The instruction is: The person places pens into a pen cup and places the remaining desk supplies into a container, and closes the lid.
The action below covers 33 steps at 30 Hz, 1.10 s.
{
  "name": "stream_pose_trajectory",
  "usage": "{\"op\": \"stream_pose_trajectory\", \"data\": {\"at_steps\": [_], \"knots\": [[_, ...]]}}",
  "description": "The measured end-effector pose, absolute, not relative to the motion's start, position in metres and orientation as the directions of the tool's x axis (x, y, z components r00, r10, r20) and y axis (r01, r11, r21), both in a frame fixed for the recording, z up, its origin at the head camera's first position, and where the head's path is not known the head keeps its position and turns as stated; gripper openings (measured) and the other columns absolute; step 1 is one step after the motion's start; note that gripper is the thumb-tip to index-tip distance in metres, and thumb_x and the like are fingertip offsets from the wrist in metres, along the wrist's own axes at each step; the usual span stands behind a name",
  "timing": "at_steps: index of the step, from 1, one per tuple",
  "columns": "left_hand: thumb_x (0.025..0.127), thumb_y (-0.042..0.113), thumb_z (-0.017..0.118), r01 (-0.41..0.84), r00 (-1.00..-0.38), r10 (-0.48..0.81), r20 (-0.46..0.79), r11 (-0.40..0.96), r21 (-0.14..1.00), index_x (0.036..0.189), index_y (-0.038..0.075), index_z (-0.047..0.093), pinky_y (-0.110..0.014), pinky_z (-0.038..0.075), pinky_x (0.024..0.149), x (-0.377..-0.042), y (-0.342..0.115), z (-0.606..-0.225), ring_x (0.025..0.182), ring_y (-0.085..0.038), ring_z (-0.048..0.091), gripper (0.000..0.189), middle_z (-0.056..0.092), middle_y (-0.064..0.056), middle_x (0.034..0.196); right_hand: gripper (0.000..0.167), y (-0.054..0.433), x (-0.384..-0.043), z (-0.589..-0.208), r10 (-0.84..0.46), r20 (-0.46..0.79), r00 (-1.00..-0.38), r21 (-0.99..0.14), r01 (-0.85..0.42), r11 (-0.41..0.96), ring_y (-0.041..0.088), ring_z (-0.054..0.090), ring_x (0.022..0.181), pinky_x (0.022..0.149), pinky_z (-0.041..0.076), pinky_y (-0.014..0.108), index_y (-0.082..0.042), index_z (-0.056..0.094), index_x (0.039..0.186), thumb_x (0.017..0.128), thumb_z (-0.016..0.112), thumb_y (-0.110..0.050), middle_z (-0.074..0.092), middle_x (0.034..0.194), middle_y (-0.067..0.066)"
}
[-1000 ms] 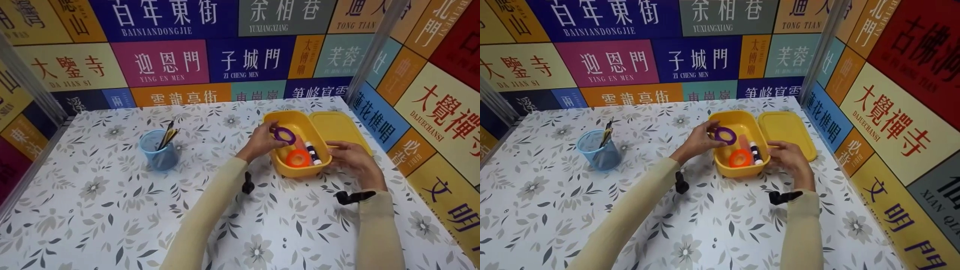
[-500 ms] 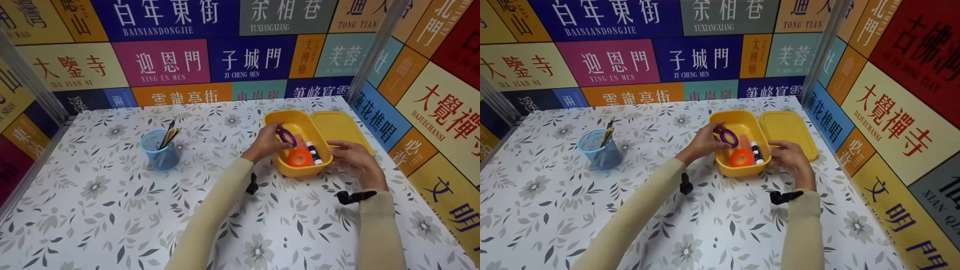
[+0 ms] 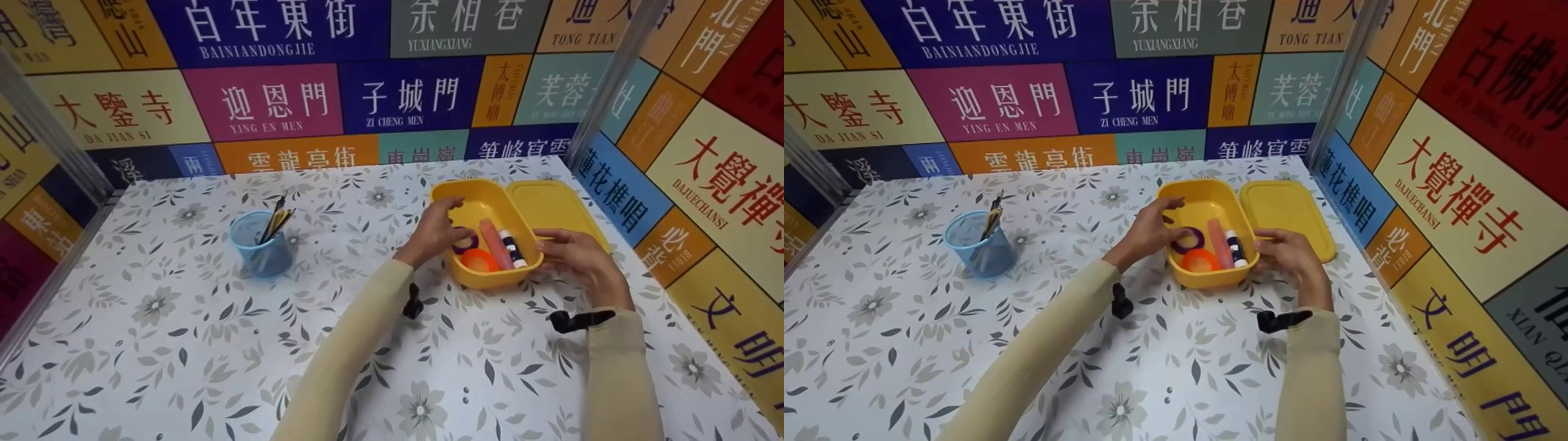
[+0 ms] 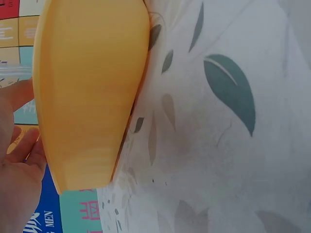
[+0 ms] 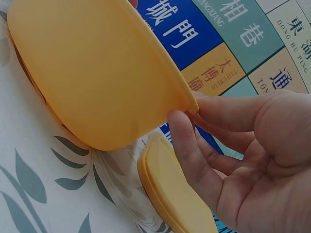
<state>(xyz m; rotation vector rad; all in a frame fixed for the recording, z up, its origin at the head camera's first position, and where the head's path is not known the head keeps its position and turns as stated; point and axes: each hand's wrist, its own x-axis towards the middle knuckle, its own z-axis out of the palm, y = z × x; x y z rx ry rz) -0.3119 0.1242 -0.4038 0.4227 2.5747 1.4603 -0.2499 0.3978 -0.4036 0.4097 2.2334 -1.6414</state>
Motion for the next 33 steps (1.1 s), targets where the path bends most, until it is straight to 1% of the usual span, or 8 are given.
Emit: {"op": "stream_pose_trajectory", "data": {"at_steps": [3,6,9,13,16,20,26,33], "knots": [[0.087,0.023,0.079,0.158,-0.961,0.275,0.025,0.472,0.868,0.146,0.018,0.05,-0.03,0.051,0.107,-0.31,0.124,-0.402,0.127,-0.022,0.057,0.066,0.054,0.0,0.146,0.062,0.399,-0.249,-0.403,0.028,-0.438,-0.898,-0.856,0.427,0.291,0.021,0.058,0.121,0.103,0.053,0.028,-0.022,0.041,0.153,0.097,0.065,-0.034,0.039,0.157,0.008],[0.087,0.028,0.079,0.131,-0.967,0.255,0.012,0.455,0.881,0.147,0.022,0.049,-0.032,0.049,0.111,-0.307,0.124,-0.398,0.13,-0.019,0.054,0.067,0.051,0.002,0.149,0.062,0.399,-0.251,-0.404,0.026,-0.443,-0.896,-0.854,0.43,0.293,0.021,0.058,0.121,0.104,0.053,0.028,-0.022,0.041,0.153,0.097,0.065,-0.034,0.039,0.158,0.008],[0.088,0.033,0.078,0.117,-0.968,0.251,-0.002,0.457,0.882,0.148,0.026,0.048,-0.033,0.043,0.116,-0.303,0.123,-0.393,0.138,-0.016,0.048,0.068,0.048,0.004,0.152,0.062,0.4,-0.251,-0.405,0.025,-0.443,-0.896,-0.856,0.431,0.285,0.02,0.059,0.119,0.103,0.053,0.028,-0.022,0.04,0.154,0.098,0.064,-0.033,0.04,0.157,0.008],[0.089,0.033,0.076,0.15,-0.967,0.253,0.03,0.471,0.869,0.149,0.022,0.046,-0.033,0.036,0.121,-0.302,0.115,-0.388,0.142,-0.016,0.043,0.068,0.047,0.002,0.153,0.063,0.4,-0.252,-0.407,0.003,-0.429,-0.903,-0.865,0.412,0.286,0.017,0.063,0.112,0.1,0.055,0.026,-0.019,0.038,0.155,0.098,0.063,-0.032,0.04,0.156,0.011],[0.089,0.03,0.076,0.178,-0.966,0.25,0.068,0.449,0.876,0.151,0.02,0.042,-0.034,0.036,0.122,-0.302,0.106,-0.388,0.14,-0.017,0.044,0.072,0.044,-0.002,0.154,0.063,0.401,-0.253,-0.406,-0.017,-0.418,-0.908,-0.873,0.397,0.283,0.015,0.065,0.108,0.1,0.055,0.027,-0.016,0.037,0.155,0.099,0.063,-0.03,0.04,0.155,0.013],[0.088,0.029,0.077,0.129,-0.978,0.204,0.049,0.397,0.909,0.154,0.025,0.036,-0.037,0.038,0.12,-0.302,0.095,-0.389,0.143,-0.019,0.043,0.078,0.04,-0.003,0.157,0.064,0.4,-0.253,-0.403,-0.006,-0.435,-0.9,-0.865,0.417,0.278,0.018,0.062,0.112,0.103,0.053,0.028,-0.018,0.039,0.154,0.098,0.065,-0.033,0.039,0.156,0.011],[0.086,0.035,0.079,0.071,-0.986,0.168,0.011,0.354,0.933,0.153,0.029,0.037,-0.041,0.043,0.117,-0.297,0.08,-0.39,0.145,-0.021,0.041,0.08,0.038,0.0,0.159,0.068,0.398,-0.254,-0.402,0.019,-0.462,-0.887,-0.846,0.447,0.29,0.023,0.058,0.12,0.108,0.051,0.029,-0.022,0.038,0.155,0.095,0.067,-0.037,0.037,0.159,0.008],[0.086,0.031,0.078,0.04,-0.986,0.166,-0.013,0.312,0.949,0.157,0.031,0.029,-0.042,0.042,0.118,-0.286,0.079,-0.401,0.148,-0.021,0.036,0.086,0.036,0.003,0.161,0.067,0.4,-0.252,-0.403,0.014,-0.463,-0.886,-0.856,0.452,0.251,0.019,0.061,0.114,0.108,0.05,0.029,-0.022,0.038,0.154,0.095,0.067,-0.034,0.039,0.156,0.007]]}}
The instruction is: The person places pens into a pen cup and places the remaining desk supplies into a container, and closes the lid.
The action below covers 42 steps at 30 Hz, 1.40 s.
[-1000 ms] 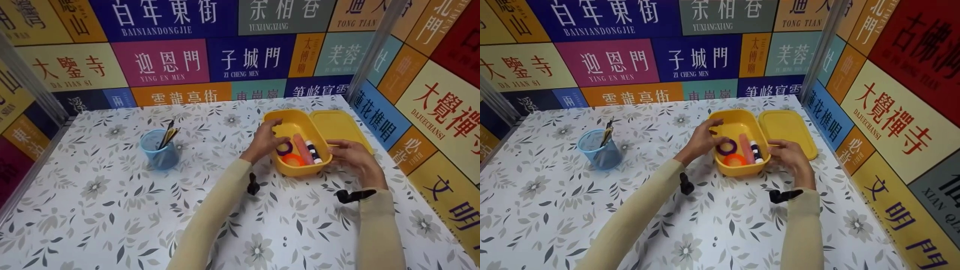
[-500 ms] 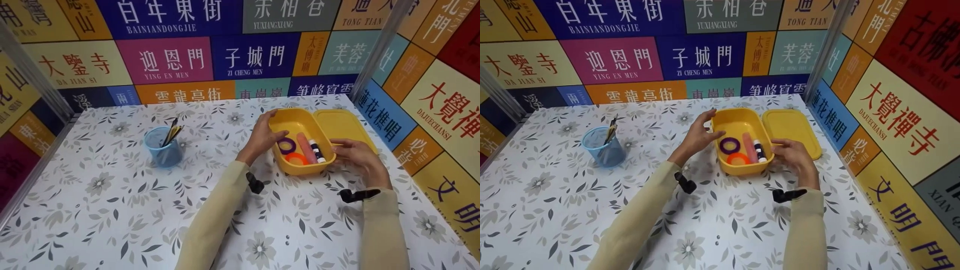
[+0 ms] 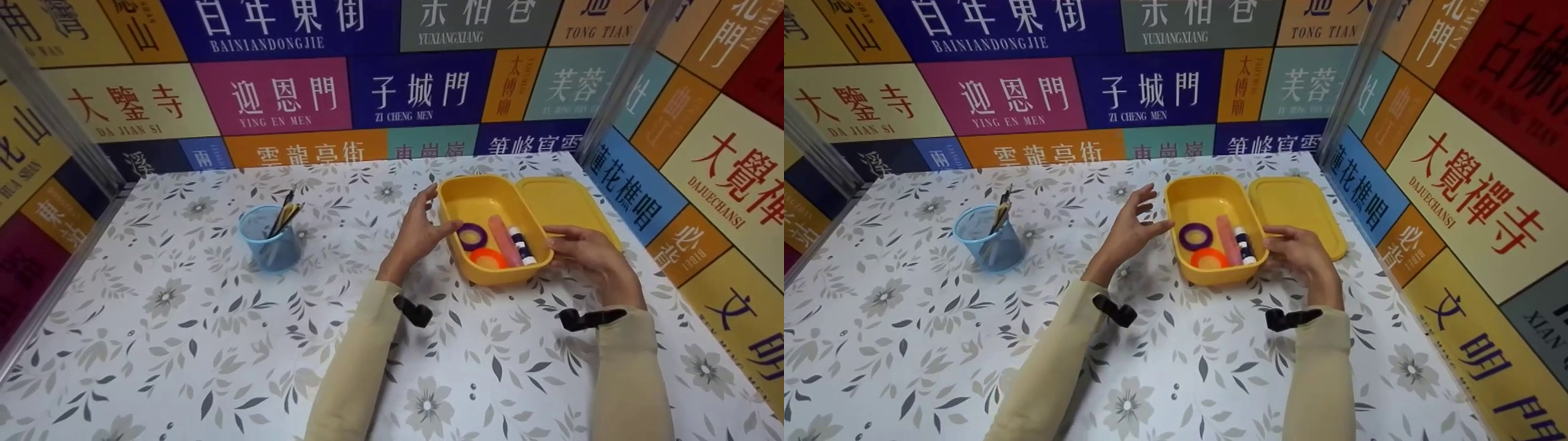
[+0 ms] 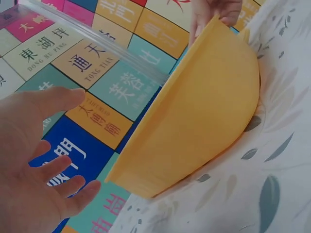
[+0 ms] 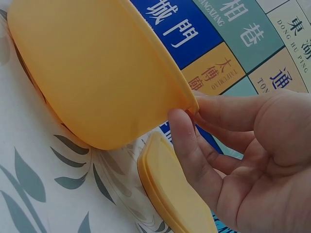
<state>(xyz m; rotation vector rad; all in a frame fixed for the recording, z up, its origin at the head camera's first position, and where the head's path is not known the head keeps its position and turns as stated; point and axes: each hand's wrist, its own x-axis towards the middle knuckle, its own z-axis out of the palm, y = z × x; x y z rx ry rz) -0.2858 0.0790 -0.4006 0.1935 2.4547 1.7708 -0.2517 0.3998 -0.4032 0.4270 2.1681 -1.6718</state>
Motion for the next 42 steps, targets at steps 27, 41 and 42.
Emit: {"op": "stream_pose_trajectory", "data": {"at_steps": [27,41,42], "knots": [[0.089,0.025,0.076,-0.27,-0.94,0.236,-0.245,-0.08,0.96,0.157,0.019,0.031,-0.049,0.054,0.103,-0.29,0.076,-0.43,0.133,-0.036,0.054,0.082,0.044,-0.007,0.156,0.066,0.399,-0.253,-0.404,0.011,-0.458,-0.889,-0.855,0.444,0.269,0.016,0.061,0.114,0.106,0.052,0.029,-0.022,0.038,0.154,0.096,0.067,-0.033,0.037,0.156,0.004],[0.089,0.023,0.074,-0.446,-0.867,0.346,-0.358,-0.221,0.867,0.153,0.017,0.039,-0.049,0.055,0.101,-0.279,0.076,-0.436,0.12,-0.029,0.062,0.073,0.064,-0.014,0.132,0.071,0.398,-0.251,-0.405,0.021,-0.454,-0.891,-0.863,0.446,0.237,0.015,0.062,0.11,0.1,0.054,0.024,-0.02,0.036,0.156,0.094,0.07,-0.033,0.041,0.15,0.003],[0.088,0.023,0.075,-0.454,-0.861,0.359,-0.36,-0.224,0.862,0.152,0.016,0.039,-0.049,0.055,0.101,-0.278,0.076,-0.437,0.117,-0.029,0.064,0.074,0.065,-0.014,0.129,0.072,0.398,-0.251,-0.405,0.019,-0.451,-0.892,-0.866,0.442,0.234,0.015,0.062,0.109,0.099,0.055,0.023,-0.019,0.036,0.156,0.094,0.07,-0.033,0.042,0.148,0.003]]}}
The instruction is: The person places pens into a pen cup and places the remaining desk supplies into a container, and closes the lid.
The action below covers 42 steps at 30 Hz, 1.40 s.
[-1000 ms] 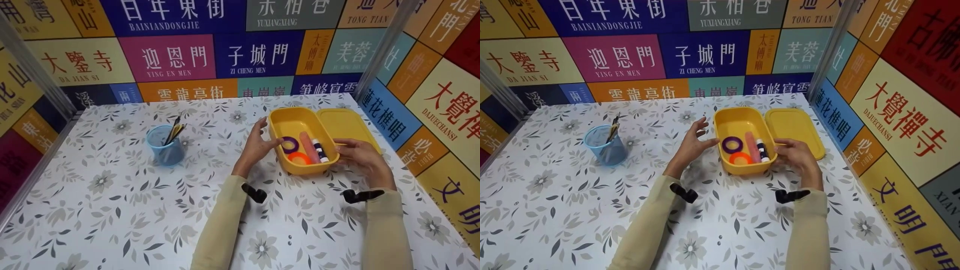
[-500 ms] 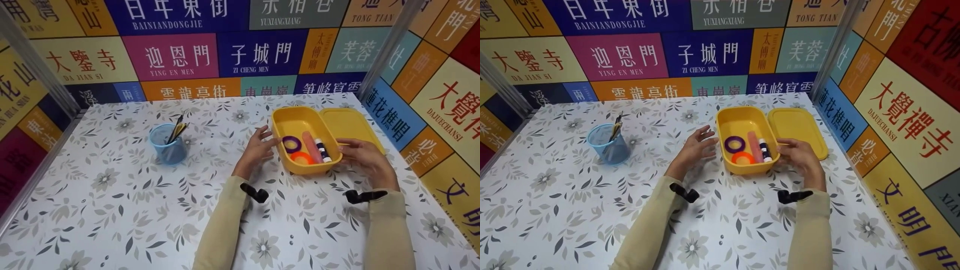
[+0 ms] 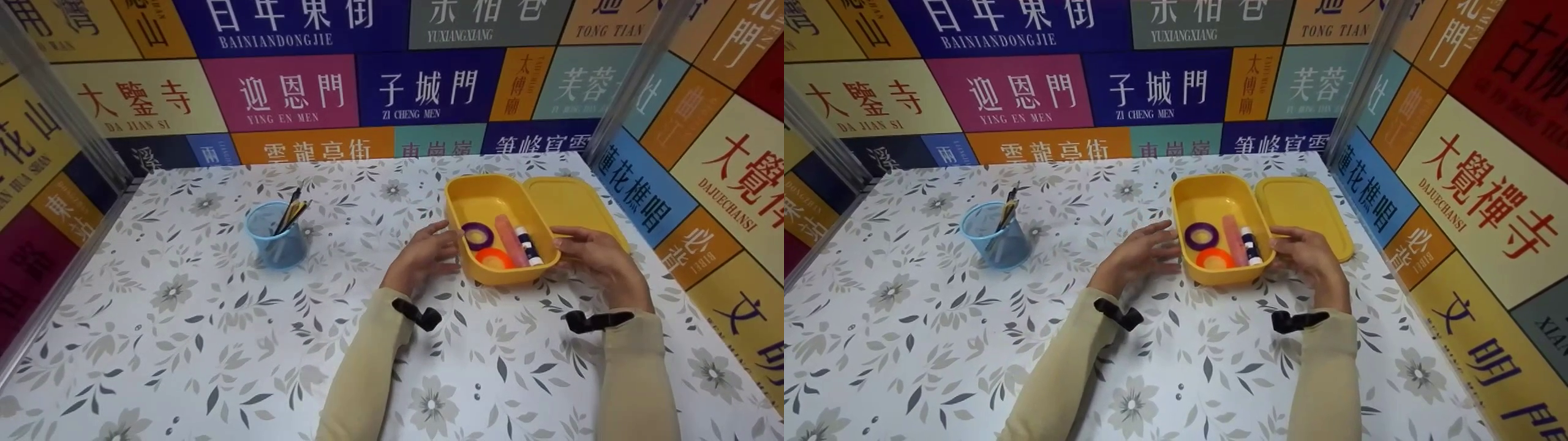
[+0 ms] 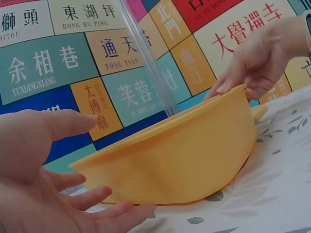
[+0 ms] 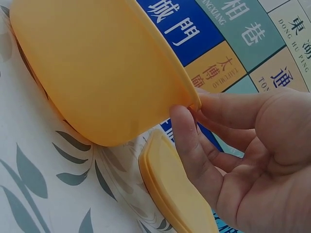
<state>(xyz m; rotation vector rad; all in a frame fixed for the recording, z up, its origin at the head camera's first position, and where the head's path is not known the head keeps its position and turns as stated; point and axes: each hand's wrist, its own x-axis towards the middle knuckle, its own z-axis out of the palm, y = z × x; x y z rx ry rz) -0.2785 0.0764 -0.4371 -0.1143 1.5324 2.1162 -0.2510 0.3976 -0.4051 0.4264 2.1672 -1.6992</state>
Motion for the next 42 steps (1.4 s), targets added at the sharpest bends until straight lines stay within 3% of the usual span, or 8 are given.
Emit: {"op": "stream_pose_trajectory", "data": {"at_steps": [7,15,27,42], "knots": [[0.081,0.024,0.083,-0.523,-0.828,0.349,-0.439,-0.197,0.829,0.15,0.017,0.042,-0.046,0.059,0.094,-0.275,0.079,-0.438,0.109,-0.027,0.066,0.08,0.067,-0.01,0.118,0.072,0.397,-0.252,-0.404,0.041,-0.476,-0.879,-0.848,0.471,0.243,0.02,0.057,0.119,0.105,0.052,0.025,-0.023,0.036,0.156,0.093,0.07,-0.034,0.035,0.158,0.005],[0.087,0.014,0.075,-0.52,-0.842,0.291,-0.455,-0.213,0.827,0.15,0.012,0.041,-0.045,0.06,0.092,-0.273,0.093,-0.438,0.098,-0.026,0.067,0.072,0.065,-0.013,0.114,0.071,0.398,-0.252,-0.404,0.039,-0.475,-0.879,-0.85,0.47,0.236,0.018,0.059,0.116,0.104,0.052,0.026,-0.022,0.037,0.155,0.094,0.07,-0.034,0.038,0.155,0.004],[0.091,0.016,0.071,-0.544,-0.826,0.284,-0.487,-0.175,0.821,0.148,0.02,0.047,-0.045,0.062,0.088,-0.274,0.094,-0.435,0.102,-0.029,0.068,0.062,0.064,-0.015,0.116,0.07,0.401,-0.253,-0.405,0.022,-0.458,-0.889,-0.853,0.446,0.272,0.016,0.061,0.112,0.101,0.054,0.025,-0.021,0.039,0.154,0.093,0.07,-0.036,0.045,0.148,0.001],[0.09,0.017,0.073,-0.535,-0.825,0.33,-0.46,-0.189,0.823,0.148,0.021,0.048,-0.047,0.061,0.089,-0.274,0.09,-0.436,0.104,-0.031,0.069,0.063,0.066,-0.015,0.12,0.07,0.399,-0.254,-0.405,0.032,-0.463,-0.886,-0.841,0.451,0.3,0.019,0.057,0.118,0.103,0.052,0.024,-0.024,0.036,0.155,0.094,0.068,-0.039,0.033,0.16,0.005]]}}
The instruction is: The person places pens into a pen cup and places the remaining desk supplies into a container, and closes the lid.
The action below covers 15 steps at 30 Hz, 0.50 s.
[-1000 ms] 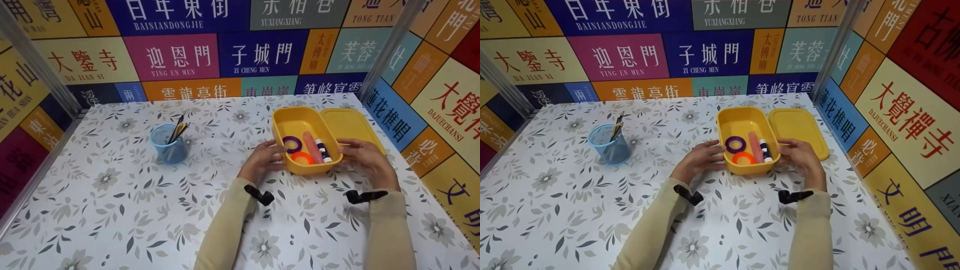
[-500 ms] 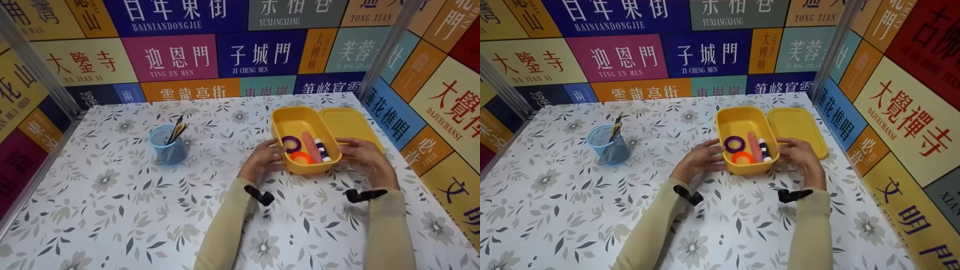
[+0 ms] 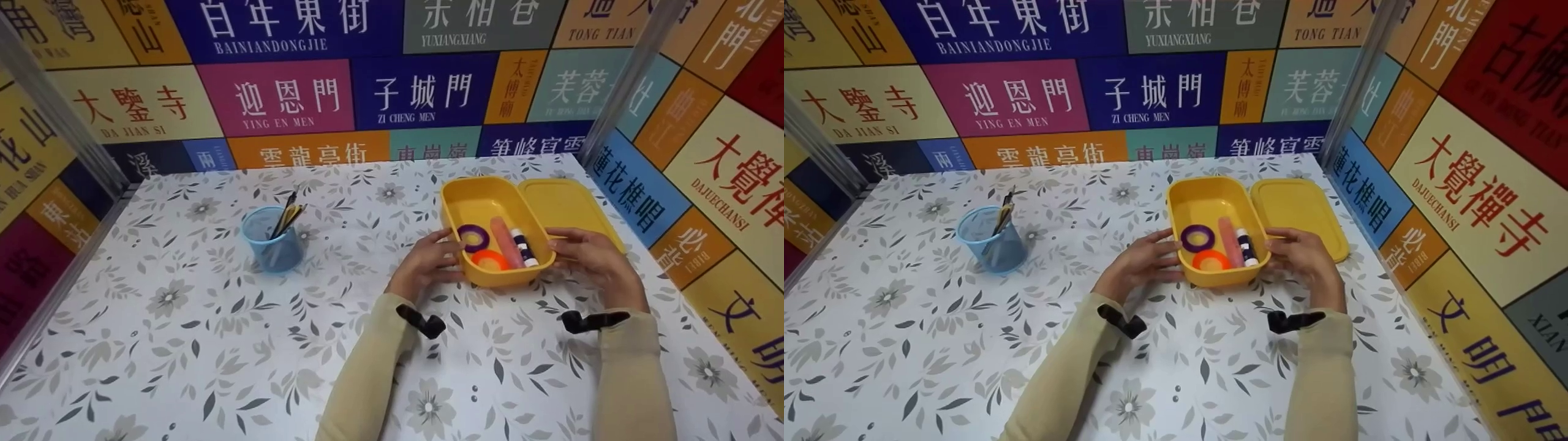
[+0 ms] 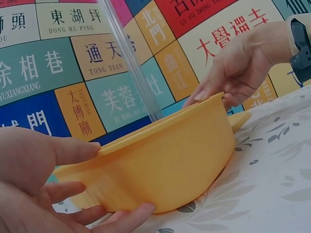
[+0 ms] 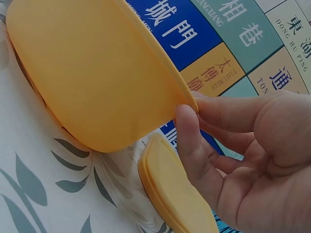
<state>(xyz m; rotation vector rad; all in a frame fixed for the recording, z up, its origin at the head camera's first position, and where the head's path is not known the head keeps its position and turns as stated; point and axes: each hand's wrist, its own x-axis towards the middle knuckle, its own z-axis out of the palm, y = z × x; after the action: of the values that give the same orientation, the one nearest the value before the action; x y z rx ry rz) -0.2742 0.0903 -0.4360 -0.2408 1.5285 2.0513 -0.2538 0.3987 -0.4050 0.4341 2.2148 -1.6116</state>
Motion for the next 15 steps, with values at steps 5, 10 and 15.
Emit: {"op": "stream_pose_trajectory", "data": {"at_steps": [5,10,15], "knots": [[0.089,0.018,0.073,-0.541,-0.825,0.305,-0.476,-0.177,0.823,0.148,0.021,0.049,-0.047,0.061,0.088,-0.274,0.088,-0.434,0.104,-0.03,0.067,0.063,0.064,-0.014,0.121,0.063,0.393,-0.251,-0.397,0.082,-0.424,-0.902,-0.843,0.426,0.329,0.02,0.054,0.123,0.107,0.051,0.03,-0.022,0.04,0.154,0.097,0.063,-0.038,0.034,0.161,0.006],[0.091,0.017,0.072,-0.547,-0.82,0.309,-0.482,-0.173,0.819,0.148,0.022,0.048,-0.048,0.061,0.089,-0.275,0.089,-0.433,0.105,-0.03,0.067,0.063,0.063,-0.015,0.123,0.062,0.39,-0.247,-0.383,0.174,-0.351,-0.92,-0.837,0.392,0.382,0.023,0.047,0.131,0.102,0.054,0.027,-0.022,0.043,0.152,0.097,0.06,-0.046,0.038,0.157,0.005],[0.093,0.016,0.07,-0.511,-0.84,0.318,-0.439,-0.194,0.837,0.151,0.019,0.045,-0.05,0.06,0.09,-0.276,0.089,-0.433,0.108,-0.031,0.066,0.063,0.062,-0.016,0.132,0.064,0.397,-0.248,-0.383,0.193,-0.33,-0.924,-0.845,0.38,0.377,0.021,0.047,0.127,0.096,0.056,0.023,-0.02,0.044,0.152,0.096,0.061,-0.048,0.047,0.141,-0.001]]}}
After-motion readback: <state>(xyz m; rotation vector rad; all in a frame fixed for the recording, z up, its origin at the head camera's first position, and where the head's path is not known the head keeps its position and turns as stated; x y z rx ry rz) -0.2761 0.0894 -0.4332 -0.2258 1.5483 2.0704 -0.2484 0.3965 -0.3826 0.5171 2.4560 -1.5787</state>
